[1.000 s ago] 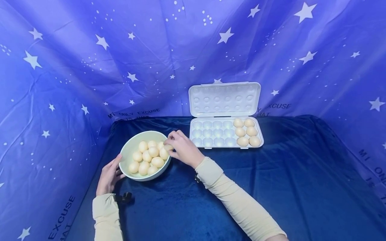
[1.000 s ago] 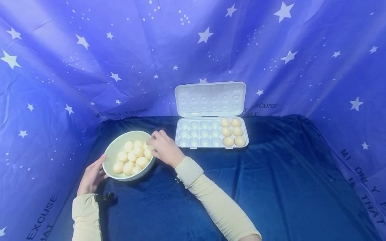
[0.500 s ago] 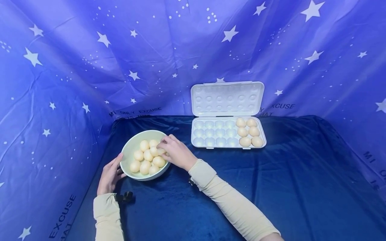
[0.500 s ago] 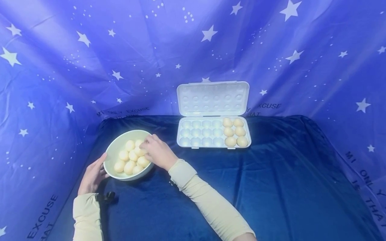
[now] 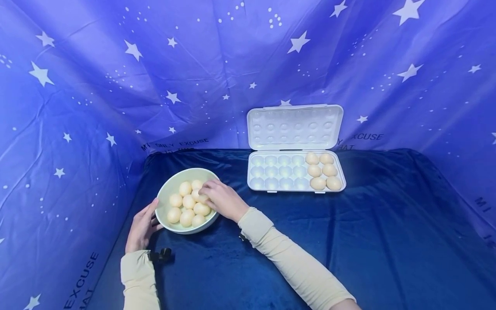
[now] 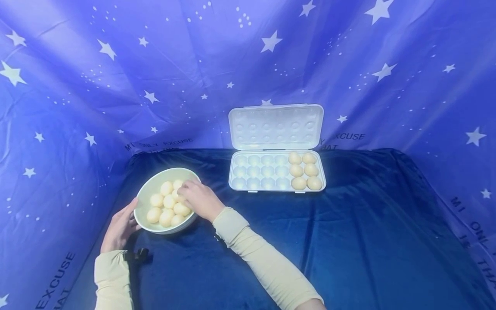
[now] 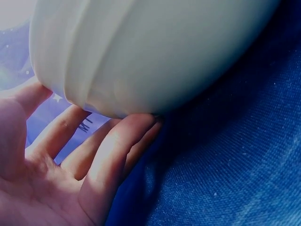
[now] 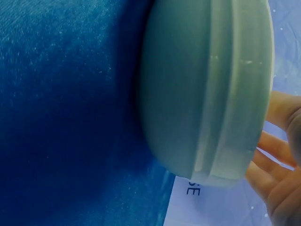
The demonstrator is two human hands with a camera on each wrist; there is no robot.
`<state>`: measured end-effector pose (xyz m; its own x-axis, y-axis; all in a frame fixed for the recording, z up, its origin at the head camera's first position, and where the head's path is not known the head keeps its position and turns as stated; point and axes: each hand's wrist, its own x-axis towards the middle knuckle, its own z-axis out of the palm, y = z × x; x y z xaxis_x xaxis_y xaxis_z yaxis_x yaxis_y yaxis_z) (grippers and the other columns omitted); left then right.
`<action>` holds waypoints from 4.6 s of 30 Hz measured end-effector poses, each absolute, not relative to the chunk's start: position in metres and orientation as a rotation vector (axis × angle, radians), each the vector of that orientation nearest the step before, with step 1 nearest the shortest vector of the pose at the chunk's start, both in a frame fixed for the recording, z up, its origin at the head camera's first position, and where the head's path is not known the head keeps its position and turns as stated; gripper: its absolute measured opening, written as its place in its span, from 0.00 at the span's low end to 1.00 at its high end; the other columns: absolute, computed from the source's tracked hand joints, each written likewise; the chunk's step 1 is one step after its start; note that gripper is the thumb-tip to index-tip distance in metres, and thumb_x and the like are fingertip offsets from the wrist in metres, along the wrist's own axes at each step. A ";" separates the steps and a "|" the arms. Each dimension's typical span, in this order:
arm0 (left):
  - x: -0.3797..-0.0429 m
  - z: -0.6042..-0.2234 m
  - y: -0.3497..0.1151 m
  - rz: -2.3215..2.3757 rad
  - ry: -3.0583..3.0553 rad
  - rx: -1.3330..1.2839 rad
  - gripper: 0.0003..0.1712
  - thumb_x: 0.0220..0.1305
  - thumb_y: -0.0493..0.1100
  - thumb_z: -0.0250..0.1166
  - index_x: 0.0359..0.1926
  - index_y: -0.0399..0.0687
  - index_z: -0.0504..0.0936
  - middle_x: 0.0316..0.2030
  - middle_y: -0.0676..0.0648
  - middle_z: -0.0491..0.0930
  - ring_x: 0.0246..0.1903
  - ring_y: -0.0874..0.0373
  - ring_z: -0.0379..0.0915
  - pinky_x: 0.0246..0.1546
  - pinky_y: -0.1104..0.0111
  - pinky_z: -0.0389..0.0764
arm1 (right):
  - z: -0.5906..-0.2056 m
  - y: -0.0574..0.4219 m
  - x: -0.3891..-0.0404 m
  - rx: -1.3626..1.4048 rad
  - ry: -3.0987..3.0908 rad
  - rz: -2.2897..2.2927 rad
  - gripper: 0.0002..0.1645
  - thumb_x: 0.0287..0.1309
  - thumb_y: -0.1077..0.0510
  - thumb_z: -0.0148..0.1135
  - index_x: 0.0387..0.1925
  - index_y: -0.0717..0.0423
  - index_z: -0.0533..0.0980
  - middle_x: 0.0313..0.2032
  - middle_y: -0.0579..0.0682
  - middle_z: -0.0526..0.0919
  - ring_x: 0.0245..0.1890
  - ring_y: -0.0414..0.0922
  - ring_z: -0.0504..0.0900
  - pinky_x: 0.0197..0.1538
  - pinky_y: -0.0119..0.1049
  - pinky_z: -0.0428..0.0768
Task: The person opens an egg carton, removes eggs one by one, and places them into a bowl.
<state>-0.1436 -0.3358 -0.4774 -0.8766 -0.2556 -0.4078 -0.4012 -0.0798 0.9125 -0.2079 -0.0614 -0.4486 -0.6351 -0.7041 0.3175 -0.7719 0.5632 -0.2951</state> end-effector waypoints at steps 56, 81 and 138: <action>-0.138 -0.475 -0.332 2.099 2.061 -0.703 0.31 0.70 0.63 0.57 0.66 0.54 0.69 0.33 0.67 0.82 0.36 0.69 0.82 0.38 0.72 0.84 | -0.442 0.047 -0.217 1.026 -2.504 0.635 0.13 0.60 0.60 0.69 0.47 0.57 0.82 0.46 0.52 0.82 0.49 0.48 0.79 0.54 0.40 0.79; -0.139 -0.474 -0.332 2.089 2.058 -0.733 0.38 0.69 0.65 0.58 0.71 0.49 0.65 0.33 0.67 0.82 0.35 0.69 0.82 0.37 0.72 0.84 | -0.446 0.142 -0.234 0.689 -2.637 0.669 0.15 0.59 0.61 0.70 0.47 0.60 0.81 0.47 0.55 0.83 0.52 0.53 0.79 0.53 0.48 0.80; -0.142 -0.476 -0.333 2.099 2.054 -0.740 0.26 0.69 0.64 0.59 0.61 0.59 0.74 0.34 0.68 0.82 0.36 0.69 0.82 0.37 0.72 0.84 | -0.479 0.204 -0.260 0.272 -2.657 0.852 0.17 0.53 0.70 0.61 0.46 0.72 0.79 0.45 0.68 0.80 0.47 0.65 0.78 0.54 0.58 0.74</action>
<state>-0.1418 -0.3332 -0.4758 -0.8746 -0.2525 -0.4139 -0.4083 -0.0768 0.9096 -0.2599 0.2041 -0.4793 -0.9250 -0.0778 0.3719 -0.2795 0.8023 -0.5275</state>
